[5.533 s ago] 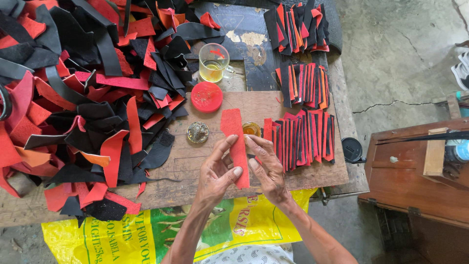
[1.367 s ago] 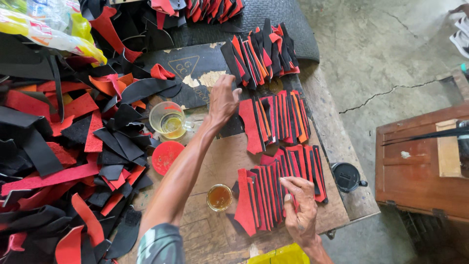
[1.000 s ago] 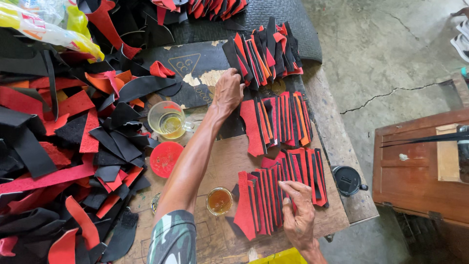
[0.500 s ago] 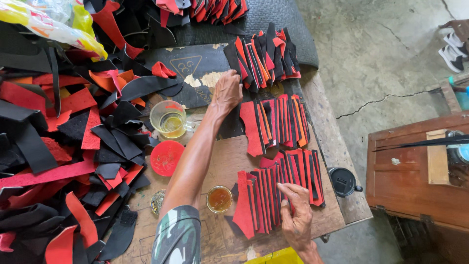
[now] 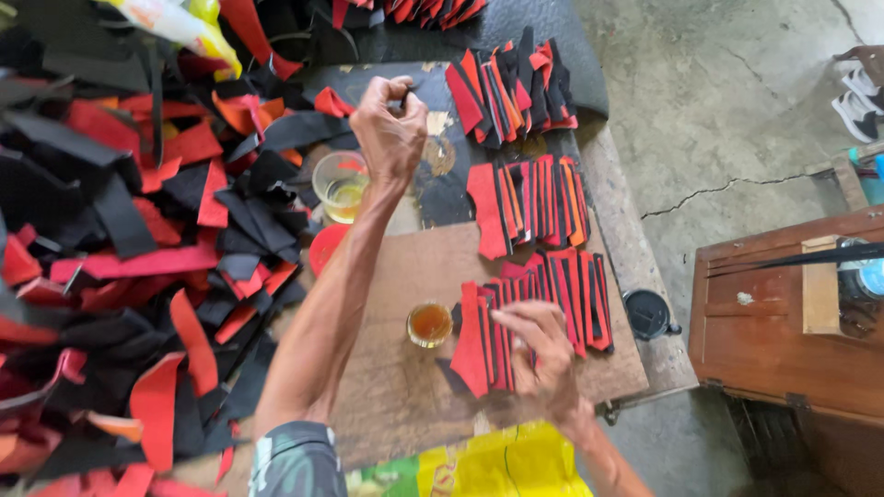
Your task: The person repeatedly picks up red and black foam pieces from a pile, aligns them, and presses them together by hand. The person then places the assembled pairs into a growing stack on the table. The process is repeated continuously throughout the clip.
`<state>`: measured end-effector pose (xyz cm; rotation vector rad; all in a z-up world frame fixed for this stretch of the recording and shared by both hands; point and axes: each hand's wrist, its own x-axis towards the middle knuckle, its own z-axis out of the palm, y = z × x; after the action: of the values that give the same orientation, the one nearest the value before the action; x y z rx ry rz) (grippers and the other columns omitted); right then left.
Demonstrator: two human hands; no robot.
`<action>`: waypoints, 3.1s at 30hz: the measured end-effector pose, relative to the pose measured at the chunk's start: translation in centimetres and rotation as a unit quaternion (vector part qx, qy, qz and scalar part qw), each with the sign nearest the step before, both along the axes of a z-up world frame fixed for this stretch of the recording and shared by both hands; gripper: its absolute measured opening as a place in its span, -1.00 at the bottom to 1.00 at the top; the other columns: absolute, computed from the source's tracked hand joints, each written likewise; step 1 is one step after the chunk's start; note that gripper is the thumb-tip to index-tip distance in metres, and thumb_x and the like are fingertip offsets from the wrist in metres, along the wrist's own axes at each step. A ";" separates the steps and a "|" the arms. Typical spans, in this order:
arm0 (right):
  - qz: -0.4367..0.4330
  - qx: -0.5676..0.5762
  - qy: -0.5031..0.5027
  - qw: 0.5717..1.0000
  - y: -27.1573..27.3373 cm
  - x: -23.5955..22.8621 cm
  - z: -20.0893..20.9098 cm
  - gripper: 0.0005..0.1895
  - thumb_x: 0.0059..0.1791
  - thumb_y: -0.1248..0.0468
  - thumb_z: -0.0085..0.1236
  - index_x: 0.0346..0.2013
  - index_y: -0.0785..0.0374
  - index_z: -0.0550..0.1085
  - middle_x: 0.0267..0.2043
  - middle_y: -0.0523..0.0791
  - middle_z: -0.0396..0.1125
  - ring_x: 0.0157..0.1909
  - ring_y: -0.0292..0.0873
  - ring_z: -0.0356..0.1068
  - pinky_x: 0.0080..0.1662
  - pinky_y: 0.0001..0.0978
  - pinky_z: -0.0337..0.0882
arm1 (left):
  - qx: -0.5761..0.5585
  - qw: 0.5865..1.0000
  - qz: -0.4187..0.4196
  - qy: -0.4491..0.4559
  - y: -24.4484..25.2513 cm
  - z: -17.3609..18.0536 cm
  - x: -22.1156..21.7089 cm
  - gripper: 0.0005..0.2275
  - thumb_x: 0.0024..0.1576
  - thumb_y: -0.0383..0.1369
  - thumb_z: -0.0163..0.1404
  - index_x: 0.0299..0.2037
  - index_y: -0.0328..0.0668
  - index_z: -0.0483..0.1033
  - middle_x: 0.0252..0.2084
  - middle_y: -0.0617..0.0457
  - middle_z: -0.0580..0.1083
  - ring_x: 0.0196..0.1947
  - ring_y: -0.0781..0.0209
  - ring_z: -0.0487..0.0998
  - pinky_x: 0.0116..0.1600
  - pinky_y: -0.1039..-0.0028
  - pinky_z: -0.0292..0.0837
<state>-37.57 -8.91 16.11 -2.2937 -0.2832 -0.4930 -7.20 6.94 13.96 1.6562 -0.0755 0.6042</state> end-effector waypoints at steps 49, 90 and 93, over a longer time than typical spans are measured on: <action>0.188 -0.232 0.049 0.953 4.6 3.0 1.5 -0.70 -0.26 0.48 0.16 -0.28 0.16 0.60 0.32 -0.03 0.23 0.43 0.06 0.04 0.29 0.04 -0.02 | -0.323 0.885 -0.216 0.257 11.1 -0.8 -34.5 -0.60 0.09 -0.57 0.12 0.18 -0.40 0.51 -0.01 0.17 0.47 -0.15 0.46 0.41 -0.05 0.62 0.37; 0.115 0.051 -0.029 0.992 8.1 -3.2 2.1 -0.53 0.19 0.13 -0.16 0.33 0.29 0.36 0.43 0.05 0.18 0.48 0.09 0.10 0.47 -0.04 0.06 | -0.364 0.856 -0.334 0.153 8.8 2.9 -33.5 -0.37 0.14 -0.45 0.17 0.43 -0.44 0.22 0.29 0.00 0.28 0.32 0.14 0.35 0.37 0.38 0.31; 0.103 0.031 -0.068 0.992 8.5 -4.4 2.2 -0.60 0.18 0.16 -0.11 0.24 0.24 0.45 0.36 0.03 0.27 0.43 0.08 0.16 0.44 -0.06 0.16 | -0.398 0.849 -0.315 0.144 8.8 2.9 -32.9 -0.37 0.14 -0.48 0.16 0.43 -0.41 0.18 0.30 0.04 0.26 0.33 0.15 0.33 0.39 0.38 0.28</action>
<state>-41.93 -0.44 18.33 -2.1449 -0.5590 -0.5447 -40.09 15.77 16.88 0.8037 -0.1219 -0.1379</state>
